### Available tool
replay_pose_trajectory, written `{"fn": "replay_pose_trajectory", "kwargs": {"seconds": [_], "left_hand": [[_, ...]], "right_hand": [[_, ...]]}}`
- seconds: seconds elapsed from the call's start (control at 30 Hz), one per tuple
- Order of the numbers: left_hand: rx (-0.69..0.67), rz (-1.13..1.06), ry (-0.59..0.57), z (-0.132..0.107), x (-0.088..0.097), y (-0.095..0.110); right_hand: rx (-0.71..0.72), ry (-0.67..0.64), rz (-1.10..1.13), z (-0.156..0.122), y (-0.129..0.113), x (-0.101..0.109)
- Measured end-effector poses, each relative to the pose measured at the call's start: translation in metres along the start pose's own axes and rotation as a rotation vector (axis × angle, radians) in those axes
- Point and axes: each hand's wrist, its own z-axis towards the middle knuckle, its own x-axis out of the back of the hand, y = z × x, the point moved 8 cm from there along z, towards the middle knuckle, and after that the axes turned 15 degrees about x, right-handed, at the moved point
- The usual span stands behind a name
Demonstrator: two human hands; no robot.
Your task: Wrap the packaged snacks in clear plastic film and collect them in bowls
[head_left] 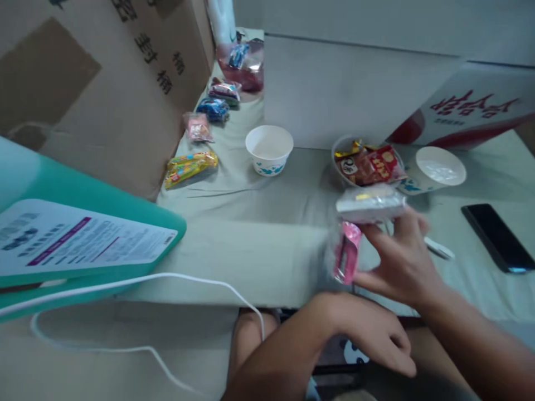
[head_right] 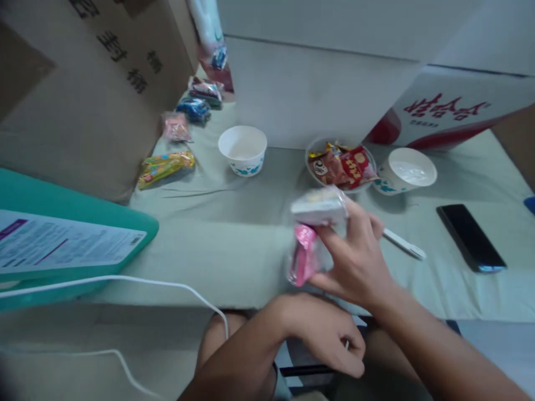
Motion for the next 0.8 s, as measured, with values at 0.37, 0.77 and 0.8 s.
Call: {"fn": "replay_pose_trajectory", "kwargs": {"seconds": [0.37,0.77,0.8], "left_hand": [[-0.142,-0.175,0.018,0.014,0.002,0.042],[0.103,0.656,1.382,0.009,0.059,0.017],[0.136,0.673,1.373,0.011,0.059,0.016]], "right_hand": [[-0.227,-0.348,0.131,-0.081,0.053,-0.028],[-0.373,0.219,0.353,-0.126,0.132,-0.049],[-0.383,0.198,0.349,-0.126,0.133,-0.053]]}}
